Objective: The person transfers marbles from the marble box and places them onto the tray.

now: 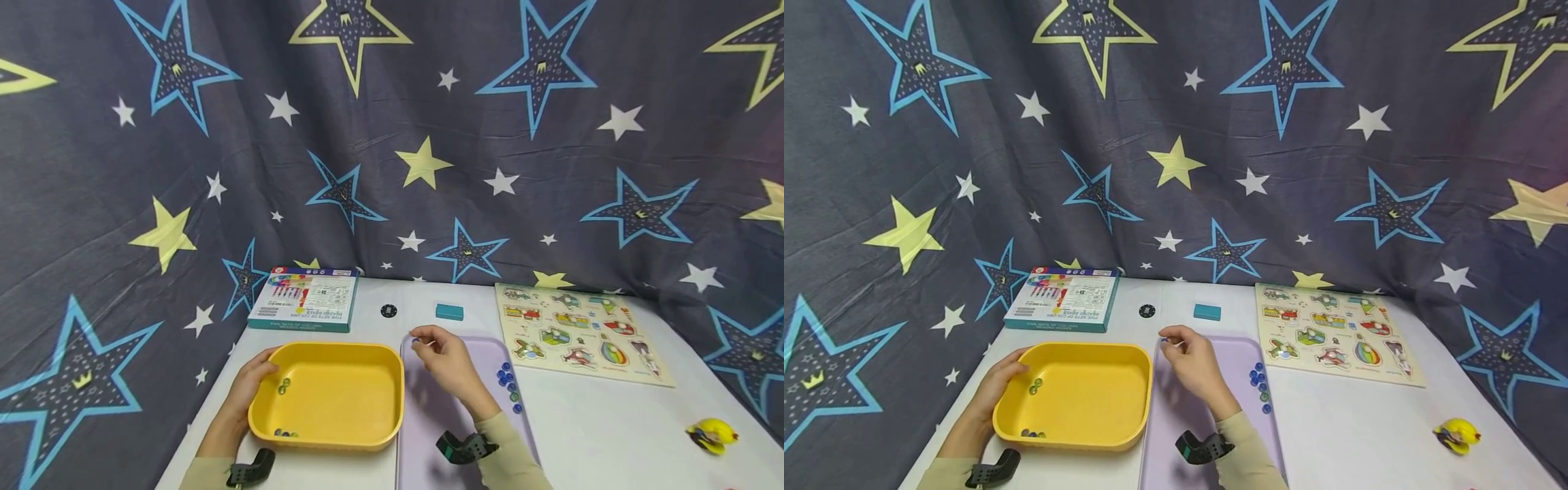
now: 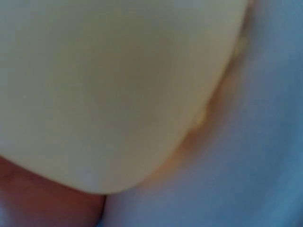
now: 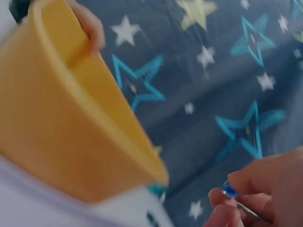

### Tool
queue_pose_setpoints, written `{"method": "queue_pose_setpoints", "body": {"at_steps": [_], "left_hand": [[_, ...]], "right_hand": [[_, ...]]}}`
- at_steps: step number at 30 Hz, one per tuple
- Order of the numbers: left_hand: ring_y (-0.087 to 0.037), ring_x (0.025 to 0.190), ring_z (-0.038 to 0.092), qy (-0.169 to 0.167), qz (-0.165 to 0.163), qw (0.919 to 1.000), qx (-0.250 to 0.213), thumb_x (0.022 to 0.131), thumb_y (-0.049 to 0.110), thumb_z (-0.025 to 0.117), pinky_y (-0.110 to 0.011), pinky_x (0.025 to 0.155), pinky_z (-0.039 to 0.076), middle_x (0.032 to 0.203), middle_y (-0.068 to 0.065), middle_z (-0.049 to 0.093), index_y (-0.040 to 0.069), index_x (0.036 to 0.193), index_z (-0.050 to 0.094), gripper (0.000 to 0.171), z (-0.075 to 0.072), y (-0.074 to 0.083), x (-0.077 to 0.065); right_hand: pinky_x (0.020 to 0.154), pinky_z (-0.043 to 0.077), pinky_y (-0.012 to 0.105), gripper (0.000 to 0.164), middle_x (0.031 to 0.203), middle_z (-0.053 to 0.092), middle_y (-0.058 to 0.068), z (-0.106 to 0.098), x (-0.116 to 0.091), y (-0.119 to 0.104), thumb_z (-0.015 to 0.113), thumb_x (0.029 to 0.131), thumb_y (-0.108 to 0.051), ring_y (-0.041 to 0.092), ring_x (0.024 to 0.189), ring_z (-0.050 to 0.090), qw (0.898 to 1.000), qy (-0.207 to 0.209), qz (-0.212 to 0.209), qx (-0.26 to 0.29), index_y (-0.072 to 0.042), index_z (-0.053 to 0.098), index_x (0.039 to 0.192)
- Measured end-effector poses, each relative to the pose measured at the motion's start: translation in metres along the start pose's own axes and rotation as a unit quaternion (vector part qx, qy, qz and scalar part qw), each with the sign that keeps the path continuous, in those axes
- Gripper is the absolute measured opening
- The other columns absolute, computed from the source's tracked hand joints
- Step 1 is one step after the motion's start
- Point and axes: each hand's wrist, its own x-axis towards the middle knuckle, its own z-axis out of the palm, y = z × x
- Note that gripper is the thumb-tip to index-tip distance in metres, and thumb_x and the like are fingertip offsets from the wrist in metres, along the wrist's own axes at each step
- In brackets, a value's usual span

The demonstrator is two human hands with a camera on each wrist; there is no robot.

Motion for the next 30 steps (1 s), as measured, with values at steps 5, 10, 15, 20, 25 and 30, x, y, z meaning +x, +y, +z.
{"method": "queue_pose_setpoints", "body": {"at_steps": [5,10,15,20,25,30], "left_hand": [[-0.025,0.110,0.046,0.001,0.000,1.0000,-0.006,0.084,0.015,0.044,-0.026,0.089,0.042,0.128,-0.005,0.048,0.016,0.128,0.047,0.044,-0.001,0.000,0.000],[-0.025,0.109,0.045,0.001,-0.005,1.0000,0.003,0.084,0.016,0.044,-0.026,0.089,0.041,0.127,-0.004,0.048,0.017,0.128,0.047,0.044,-0.001,-0.001,0.001],[-0.025,0.108,0.045,0.001,-0.005,1.0000,0.002,0.084,0.016,0.044,-0.027,0.088,0.041,0.126,-0.005,0.049,0.017,0.127,0.048,0.044,-0.001,-0.001,0.002],[-0.026,0.107,0.045,0.001,-0.006,1.0000,0.004,0.084,0.016,0.045,-0.027,0.087,0.041,0.126,-0.005,0.049,0.017,0.127,0.049,0.044,0.000,0.000,0.002],[-0.026,0.109,0.044,-0.002,-0.010,0.9999,0.001,0.084,0.017,0.045,-0.027,0.089,0.040,0.127,-0.004,0.048,0.018,0.128,0.048,0.044,0.000,-0.001,0.001],[-0.025,0.110,0.044,-0.006,-0.012,0.9999,-0.005,0.084,0.018,0.045,-0.028,0.092,0.039,0.129,-0.004,0.047,0.018,0.129,0.047,0.045,-0.001,-0.001,0.002]], "right_hand": [[0.051,0.046,0.025,0.019,0.081,0.061,0.002,-0.013,0.007,0.029,0.064,0.081,-0.013,0.019,0.060,0.055,0.998,0.031,0.046,-0.035,-0.008,0.067,0.099],[0.055,0.045,0.024,0.018,0.081,0.064,-0.001,-0.012,0.009,0.050,0.067,0.079,-0.017,0.014,0.067,0.056,0.994,0.046,0.054,-0.083,-0.011,0.069,0.096],[0.060,0.046,0.024,0.012,0.078,0.065,-0.006,-0.001,0.008,0.063,0.068,0.078,-0.019,0.009,0.068,0.056,0.989,0.058,0.039,-0.132,-0.015,0.070,0.089],[0.062,0.045,0.027,0.010,0.077,0.063,-0.005,0.007,0.006,0.066,0.070,0.075,-0.018,0.009,0.068,0.055,0.984,0.065,0.022,-0.166,-0.017,0.069,0.085],[0.067,0.044,0.030,0.010,0.080,0.060,-0.004,0.012,0.005,0.070,0.073,0.072,-0.020,0.010,0.070,0.053,0.975,0.074,0.000,-0.211,-0.018,0.069,0.082],[0.067,0.042,0.030,0.011,0.080,0.057,-0.005,0.015,0.005,0.073,0.074,0.071,-0.022,0.010,0.071,0.052,0.970,0.084,0.008,-0.226,-0.019,0.069,0.081]]}}
